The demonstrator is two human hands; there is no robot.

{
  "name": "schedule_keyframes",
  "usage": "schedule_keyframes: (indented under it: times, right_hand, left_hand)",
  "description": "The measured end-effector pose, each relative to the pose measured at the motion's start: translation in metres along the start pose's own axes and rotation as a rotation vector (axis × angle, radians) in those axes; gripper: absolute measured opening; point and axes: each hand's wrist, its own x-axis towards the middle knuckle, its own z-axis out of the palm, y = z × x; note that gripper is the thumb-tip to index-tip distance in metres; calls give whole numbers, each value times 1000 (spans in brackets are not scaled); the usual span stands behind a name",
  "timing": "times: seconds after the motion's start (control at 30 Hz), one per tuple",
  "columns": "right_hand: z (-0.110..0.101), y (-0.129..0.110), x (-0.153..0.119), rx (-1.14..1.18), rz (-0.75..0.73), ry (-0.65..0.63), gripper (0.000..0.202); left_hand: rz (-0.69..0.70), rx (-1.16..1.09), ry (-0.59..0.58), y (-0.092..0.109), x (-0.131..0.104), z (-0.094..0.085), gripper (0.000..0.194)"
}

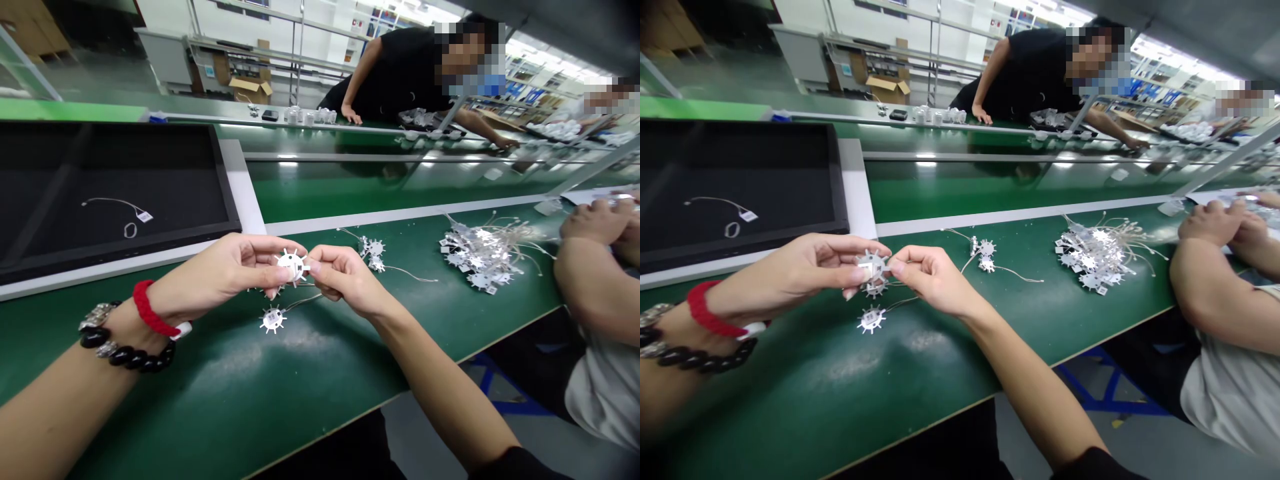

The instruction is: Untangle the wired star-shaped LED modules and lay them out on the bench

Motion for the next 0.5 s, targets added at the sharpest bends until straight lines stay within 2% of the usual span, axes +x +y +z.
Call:
schedule_keyframes:
  times: [0.17, 0.5]
  right_hand:
    - [3, -3, 0, -17, -12, -3, 29]
    - [2, -4, -2, -5, -29, -24, 29]
  left_hand:
    - [13, 10, -12, 0, 0, -1, 21]
    - [39, 90, 6, -5, 0, -6, 24]
